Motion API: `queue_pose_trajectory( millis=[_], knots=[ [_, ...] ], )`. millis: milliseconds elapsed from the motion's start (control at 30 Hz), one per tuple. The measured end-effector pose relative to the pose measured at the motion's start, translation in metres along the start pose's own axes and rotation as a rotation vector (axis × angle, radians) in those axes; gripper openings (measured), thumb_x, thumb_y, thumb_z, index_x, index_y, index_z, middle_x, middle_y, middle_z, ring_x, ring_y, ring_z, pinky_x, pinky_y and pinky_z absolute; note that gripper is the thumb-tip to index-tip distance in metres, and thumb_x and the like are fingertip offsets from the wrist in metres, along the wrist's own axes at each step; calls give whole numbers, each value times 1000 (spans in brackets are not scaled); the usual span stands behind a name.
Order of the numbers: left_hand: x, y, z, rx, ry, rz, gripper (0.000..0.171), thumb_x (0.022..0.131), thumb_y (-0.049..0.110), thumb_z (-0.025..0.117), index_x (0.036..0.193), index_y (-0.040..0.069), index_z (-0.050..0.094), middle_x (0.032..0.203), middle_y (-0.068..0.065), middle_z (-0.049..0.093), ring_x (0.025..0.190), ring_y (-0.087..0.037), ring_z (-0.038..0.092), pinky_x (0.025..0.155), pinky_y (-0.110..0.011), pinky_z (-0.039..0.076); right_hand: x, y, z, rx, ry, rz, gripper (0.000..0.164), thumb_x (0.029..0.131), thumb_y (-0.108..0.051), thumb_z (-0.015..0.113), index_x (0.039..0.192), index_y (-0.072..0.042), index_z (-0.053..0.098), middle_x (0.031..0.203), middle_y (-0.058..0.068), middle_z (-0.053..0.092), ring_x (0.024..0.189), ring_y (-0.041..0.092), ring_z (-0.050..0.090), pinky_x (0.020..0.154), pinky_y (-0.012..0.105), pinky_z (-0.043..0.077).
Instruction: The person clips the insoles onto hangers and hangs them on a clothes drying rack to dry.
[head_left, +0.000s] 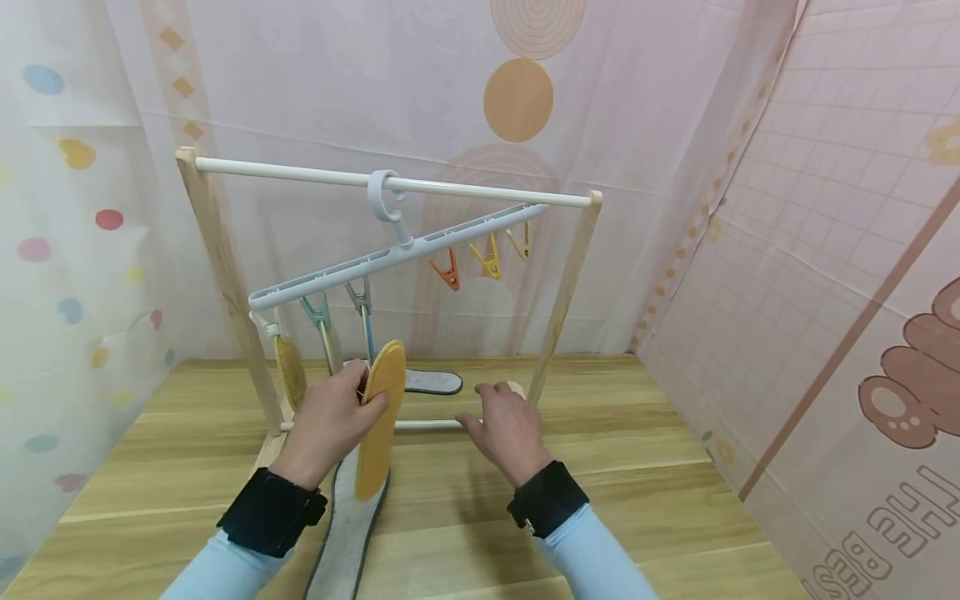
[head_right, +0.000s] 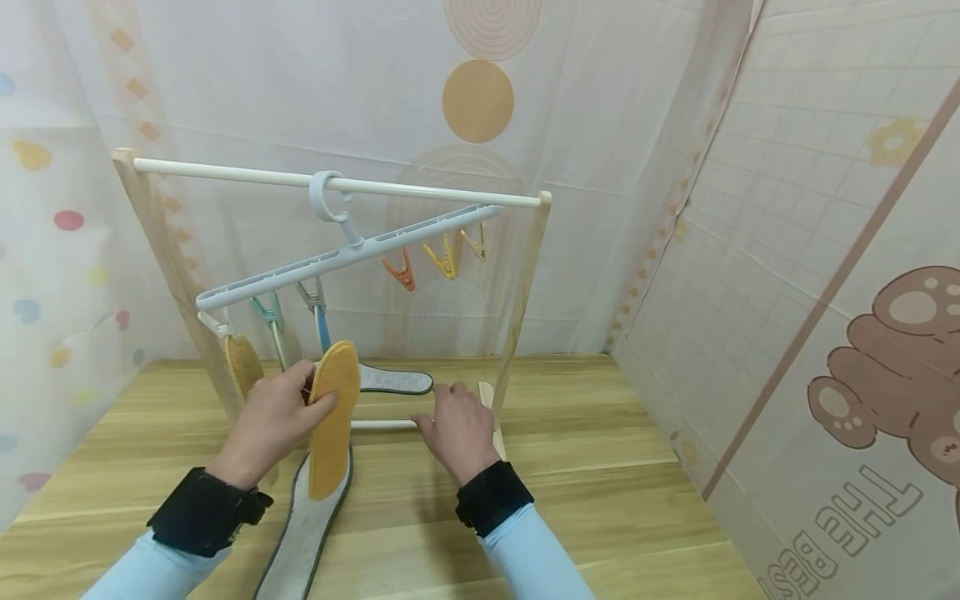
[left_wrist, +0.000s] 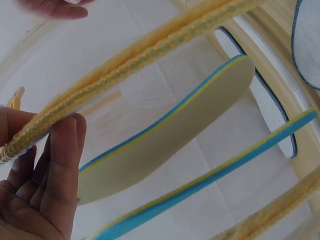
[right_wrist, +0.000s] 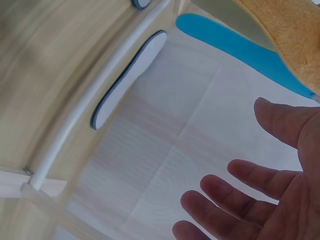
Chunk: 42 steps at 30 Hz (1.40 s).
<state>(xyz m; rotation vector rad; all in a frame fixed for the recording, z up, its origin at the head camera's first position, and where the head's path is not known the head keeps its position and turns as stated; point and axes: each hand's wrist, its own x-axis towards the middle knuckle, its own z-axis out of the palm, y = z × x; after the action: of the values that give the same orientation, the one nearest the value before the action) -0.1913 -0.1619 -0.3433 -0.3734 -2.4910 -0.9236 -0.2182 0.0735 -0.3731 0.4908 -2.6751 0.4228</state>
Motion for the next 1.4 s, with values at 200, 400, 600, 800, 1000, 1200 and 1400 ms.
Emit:
queue_pose_trajectory(
  millis=[200, 400, 600, 800, 1000, 1200, 1400],
  knots=[
    [6, 4, 5, 10, 40, 22, 13, 88, 7, 68, 87, -1, 58, 76, -14, 66, 59, -21, 65, 49, -31, 53, 5, -1, -6, 3, -10, 9, 50, 90, -43, 72, 120, -3, 68, 109, 16, 68, 89, 29, 67, 64, 40, 55],
    [11, 6, 9, 13, 66, 23, 12, 87, 6, 69, 88, -2, 59, 80, -18, 69, 61, -25, 67, 51, -34, 55, 11, -3, -13, -14, -2, 15, 50, 90, -44, 72, 121, -4, 67, 111, 16, 67, 91, 29, 68, 63, 41, 56],
    [14, 5, 13, -3, 66, -4, 13, 88, 7, 68, 88, -2, 59, 80, -18, 68, 63, -26, 67, 51, -35, 56, 16, -4, -17, -48, 42, -14, 49, 89, -45, 72, 117, -4, 69, 107, 15, 68, 87, 30, 69, 61, 43, 55],
    [20, 8, 16, 1, 92, -13, 13, 88, 9, 67, 86, 0, 58, 74, -15, 66, 59, -24, 66, 48, -33, 54, 24, -7, -22, -67, 41, -17, 49, 91, -45, 70, 117, -4, 68, 101, 13, 68, 76, 26, 67, 52, 37, 50],
    [25, 10, 20, -25, 115, -21, 13, 89, 10, 66, 87, 0, 58, 74, -15, 67, 58, -24, 66, 46, -32, 53, 35, -10, -32, -92, 77, -16, 49, 93, -46, 67, 120, -5, 67, 105, 14, 68, 74, 26, 68, 52, 35, 50],
    [30, 11, 24, -16, 134, -32, 13, 88, 10, 66, 86, -1, 59, 71, -15, 65, 56, -24, 66, 44, -33, 52, 44, -12, -40, -106, 93, -17, 50, 94, -46, 66, 121, -4, 67, 106, 14, 68, 83, 28, 69, 58, 40, 55],
    [35, 14, 28, 2, 129, -71, 15, 89, 12, 65, 88, -1, 59, 72, -16, 65, 58, -25, 66, 46, -34, 53, 53, -15, -48, -75, 81, 9, 52, 96, -45, 64, 126, -4, 64, 111, 15, 67, 87, 29, 68, 62, 41, 56]
  ],
)
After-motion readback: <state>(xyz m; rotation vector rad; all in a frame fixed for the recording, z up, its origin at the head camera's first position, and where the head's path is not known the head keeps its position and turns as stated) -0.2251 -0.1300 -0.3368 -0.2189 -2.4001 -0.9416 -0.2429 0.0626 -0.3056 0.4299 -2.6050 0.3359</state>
